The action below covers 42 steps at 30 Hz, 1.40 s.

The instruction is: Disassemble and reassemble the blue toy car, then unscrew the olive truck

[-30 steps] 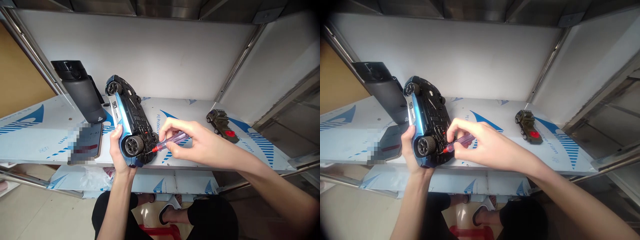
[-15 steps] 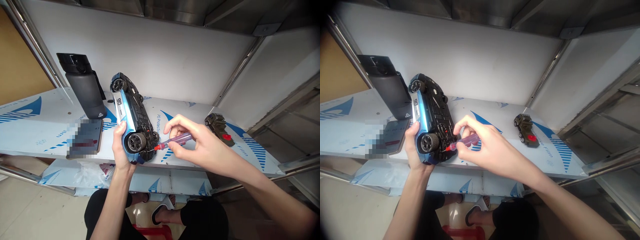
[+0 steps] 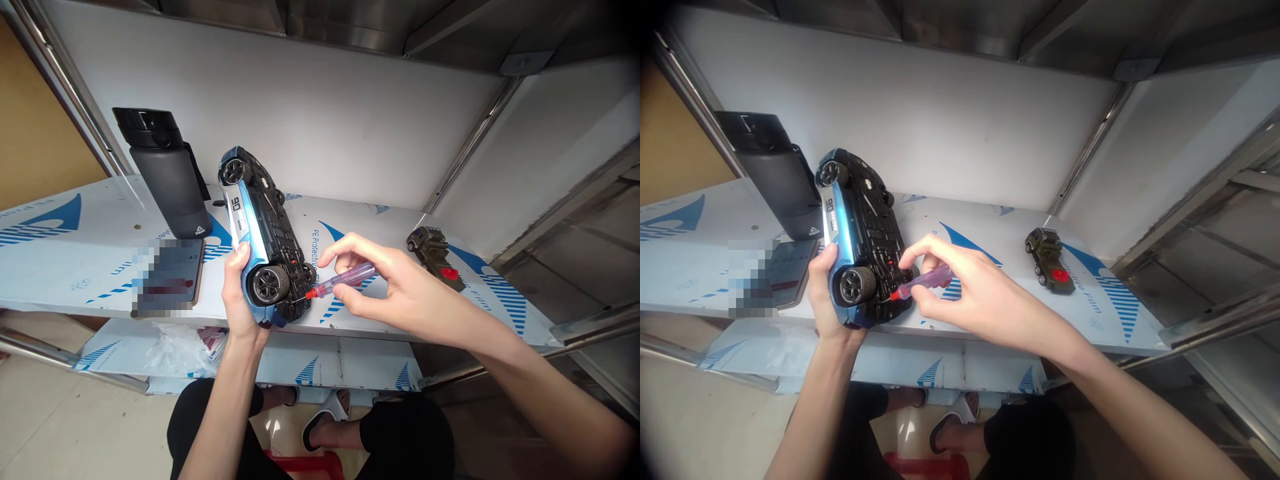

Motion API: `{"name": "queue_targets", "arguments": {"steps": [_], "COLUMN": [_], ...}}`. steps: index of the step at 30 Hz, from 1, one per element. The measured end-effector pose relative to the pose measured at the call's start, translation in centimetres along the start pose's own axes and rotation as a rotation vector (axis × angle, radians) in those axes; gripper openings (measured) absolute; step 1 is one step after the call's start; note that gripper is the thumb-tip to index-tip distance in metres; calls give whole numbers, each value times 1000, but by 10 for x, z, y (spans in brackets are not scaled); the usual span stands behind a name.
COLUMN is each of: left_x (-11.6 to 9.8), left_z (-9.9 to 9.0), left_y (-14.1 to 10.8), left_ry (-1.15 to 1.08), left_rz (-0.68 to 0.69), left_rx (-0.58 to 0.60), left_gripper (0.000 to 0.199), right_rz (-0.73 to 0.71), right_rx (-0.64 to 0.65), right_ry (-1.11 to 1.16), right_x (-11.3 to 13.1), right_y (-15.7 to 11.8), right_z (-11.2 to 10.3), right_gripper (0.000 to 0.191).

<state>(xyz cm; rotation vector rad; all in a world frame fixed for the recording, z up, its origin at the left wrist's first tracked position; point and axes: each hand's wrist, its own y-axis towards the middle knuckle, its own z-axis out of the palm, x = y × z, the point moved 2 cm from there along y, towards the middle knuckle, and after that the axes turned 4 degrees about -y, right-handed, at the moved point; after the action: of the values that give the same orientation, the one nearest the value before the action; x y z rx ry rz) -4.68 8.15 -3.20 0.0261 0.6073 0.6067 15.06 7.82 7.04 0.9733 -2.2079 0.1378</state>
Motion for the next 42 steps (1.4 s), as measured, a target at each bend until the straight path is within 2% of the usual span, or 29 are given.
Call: {"name": "queue_targets", "arguments": {"steps": [1, 5, 9, 13, 15, 18, 22, 26, 28, 30, 32, 33, 37, 42], "left_x": [0, -2, -2, -2, -2, -2, -1, -1, -2, -2, -2, -2, -2, -1], "left_z": [0, 1, 1, 2, 3, 3, 2, 2, 2, 2, 2, 2, 1, 1], "left_y": [0, -1, -1, -1, -1, -1, 0, 0, 0, -1, -1, -1, -2, -1], "left_ry": [3, 10, 6, 16, 39, 50, 10, -8, -5, -1, 0, -2, 0, -15], "left_rz": [4, 17, -2, 1, 24, 36, -1, -17, -19, -13, -3, 1, -10, -37], "left_rx": [1, 13, 8, 42, 44, 33, 20, 35, 39, 39, 38, 37, 40, 62], "left_gripper": [26, 26, 26, 29, 30, 29, 25, 27, 27, 27, 26, 25, 26, 28], "right_rz": [24, 75, -2, -45, 5, 79, 28, -52, -49, -3, 42, 52, 30, -20], "right_rx": [-10, -35, -13, -2, -18, -61, -40, -63, -44, -32, -40, -38, -1, 34], "right_ry": [8, 63, 78, 65, 41, -5, 2, -49, -63, -66, -39, -15, 28, 3], "right_x": [0, -3, -1, 1, 0, -4, -9, -6, -1, 3, 4, 3, -3, -1], "right_y": [0, 3, 2, 0, 0, 1, 0, -5, -7, -6, -4, -2, 0, -5], "right_z": [1, 8, 5, 2, 3, 5, 6, 5, 6, 7, 8, 8, 7, 1], "right_gripper": [13, 33, 11, 17, 14, 28, 12, 35, 26, 5, 22, 23, 10, 20]}}
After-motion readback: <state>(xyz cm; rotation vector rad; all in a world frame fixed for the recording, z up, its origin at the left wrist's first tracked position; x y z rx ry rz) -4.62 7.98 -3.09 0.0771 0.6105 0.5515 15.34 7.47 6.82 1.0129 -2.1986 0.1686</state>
